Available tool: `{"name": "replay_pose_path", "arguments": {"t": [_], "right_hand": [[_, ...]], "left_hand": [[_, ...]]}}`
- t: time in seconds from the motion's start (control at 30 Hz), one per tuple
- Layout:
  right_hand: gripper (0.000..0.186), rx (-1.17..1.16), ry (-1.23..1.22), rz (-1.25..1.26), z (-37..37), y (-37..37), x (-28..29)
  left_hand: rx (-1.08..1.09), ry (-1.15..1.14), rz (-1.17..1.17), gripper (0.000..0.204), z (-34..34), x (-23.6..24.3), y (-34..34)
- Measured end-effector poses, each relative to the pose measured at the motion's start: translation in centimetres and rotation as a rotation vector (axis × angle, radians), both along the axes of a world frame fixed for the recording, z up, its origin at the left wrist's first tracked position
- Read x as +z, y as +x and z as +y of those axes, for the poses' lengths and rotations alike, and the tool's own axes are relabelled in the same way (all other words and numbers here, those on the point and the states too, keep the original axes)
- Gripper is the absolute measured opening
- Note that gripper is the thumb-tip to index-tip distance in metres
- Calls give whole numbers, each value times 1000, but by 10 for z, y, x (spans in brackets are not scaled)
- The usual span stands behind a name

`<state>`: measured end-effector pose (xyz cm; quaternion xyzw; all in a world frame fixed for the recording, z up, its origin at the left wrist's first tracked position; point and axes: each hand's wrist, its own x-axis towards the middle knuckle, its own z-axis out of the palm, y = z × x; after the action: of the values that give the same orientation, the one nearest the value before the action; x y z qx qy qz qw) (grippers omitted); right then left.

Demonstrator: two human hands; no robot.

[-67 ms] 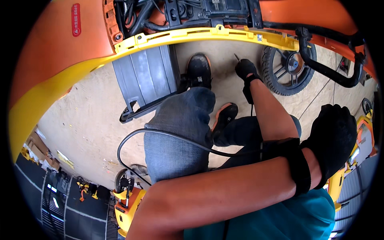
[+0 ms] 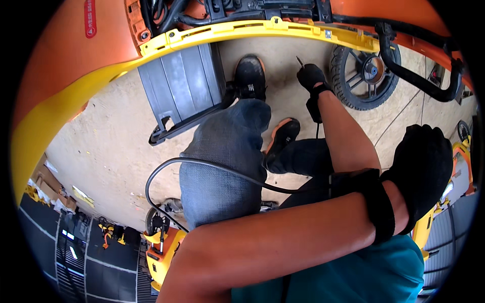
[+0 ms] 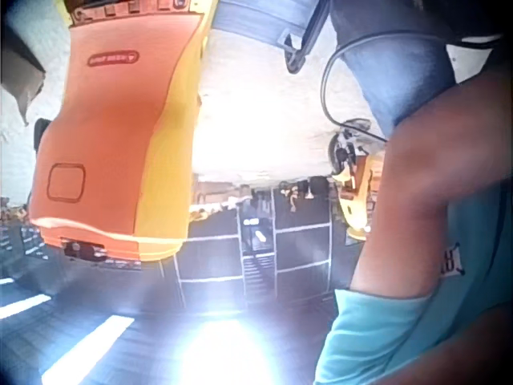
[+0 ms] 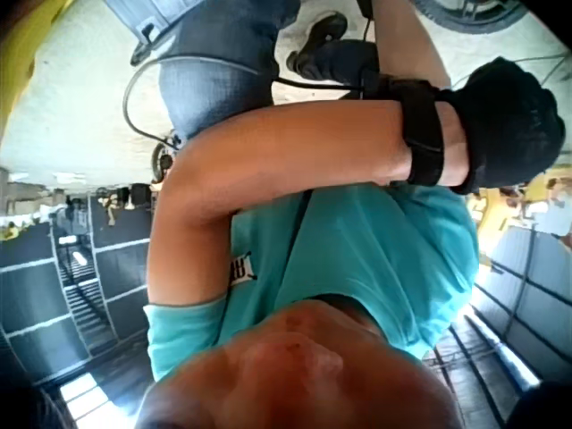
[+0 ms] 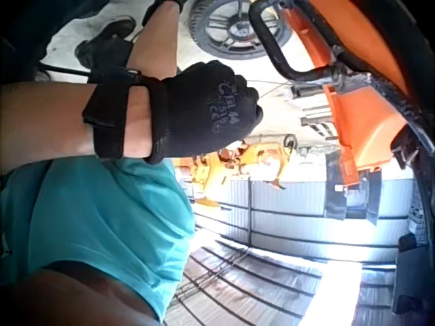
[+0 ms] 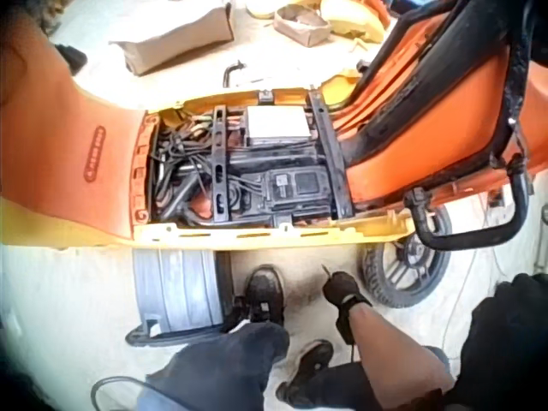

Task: The person uses a screwdriver to loosen and remove a plastic component from the frame of a scooter and then uses the tool to manipulate internal wires and fasteners on the vehicle while seated on the floor.

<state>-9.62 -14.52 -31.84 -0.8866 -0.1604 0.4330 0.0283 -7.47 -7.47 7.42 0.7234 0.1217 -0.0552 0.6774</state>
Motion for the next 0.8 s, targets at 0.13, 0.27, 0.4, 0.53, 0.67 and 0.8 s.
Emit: {"name": "replay_pose_path", "arguments": {"t": [0.13,0.27,0.4,0.53,0.67,0.8], "right_hand": [[29,-18,64,38,11,-8,65],[28,-191,124,214,-8,-14,123],[28,-265,104,351,-55,-24,184],[28,-299,64,457,-100,-37,221],[28,-357,43,445,-144,-56,277],[27,-313,-6,449,-161,-69,329]], "left_hand": [[176,-78,29,26,-3,1,-16],[303,-21,123,15,-28,-15,-39],[264,94,50,14,-17,-5,-71],[163,164,218,17,-17,26,-102],[13,174,188,15,9,65,-135],[36,363,193,18,74,76,-214]]}}
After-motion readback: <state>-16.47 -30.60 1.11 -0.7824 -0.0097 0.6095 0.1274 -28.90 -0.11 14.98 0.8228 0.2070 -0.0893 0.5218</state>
